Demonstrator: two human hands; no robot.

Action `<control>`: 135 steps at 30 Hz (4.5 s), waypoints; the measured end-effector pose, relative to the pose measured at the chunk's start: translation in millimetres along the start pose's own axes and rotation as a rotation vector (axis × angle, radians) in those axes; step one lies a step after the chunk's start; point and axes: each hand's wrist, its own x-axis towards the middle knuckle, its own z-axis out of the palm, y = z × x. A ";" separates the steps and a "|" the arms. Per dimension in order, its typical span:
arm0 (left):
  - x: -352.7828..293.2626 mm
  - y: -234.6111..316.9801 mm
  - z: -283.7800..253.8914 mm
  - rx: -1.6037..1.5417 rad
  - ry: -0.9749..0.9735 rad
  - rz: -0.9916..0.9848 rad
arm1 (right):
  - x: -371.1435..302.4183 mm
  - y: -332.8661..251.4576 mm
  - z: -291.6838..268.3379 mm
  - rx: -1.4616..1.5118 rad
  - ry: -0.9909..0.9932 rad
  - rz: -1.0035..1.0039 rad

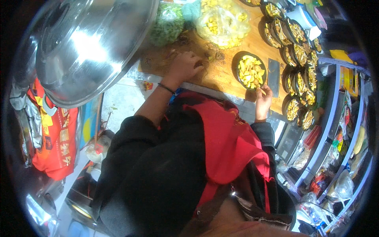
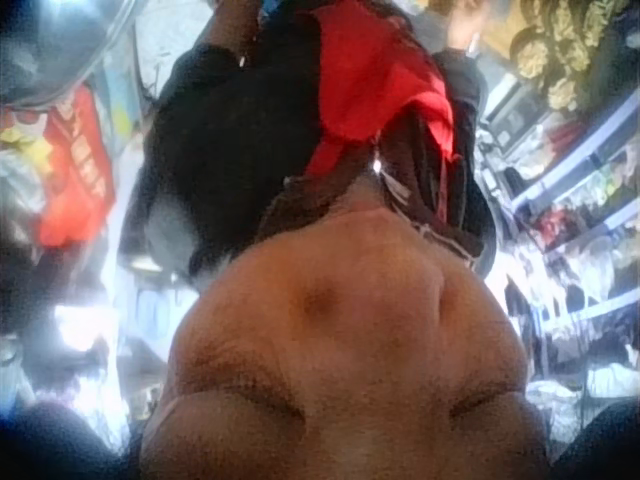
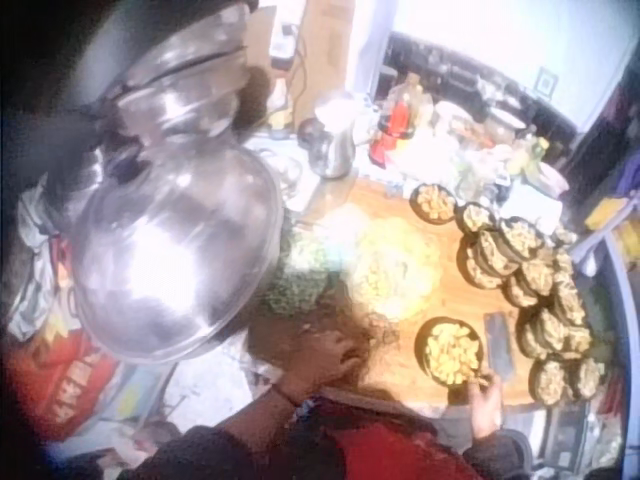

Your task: The person scoops a brown mixture from a large pot onto a wooden board, then uses a cleaver to slice it into strips. They layer the strips over yellow diced pieces in small round containers, repeating the process to fill multiple containers.

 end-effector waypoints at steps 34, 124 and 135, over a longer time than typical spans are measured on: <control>29.4 5.2 13.9 -1.488 -0.427 -0.497 | -22.9 -94.5 97.5 0.314 -0.349 -0.095; 37.9 64.9 58.7 0.656 -0.509 0.368 | -208.8 429.4 -124.2 0.424 0.791 1.075; 33.3 76.6 56.5 0.697 -0.591 0.012 | -84.7 490.6 -85.9 0.090 0.504 1.093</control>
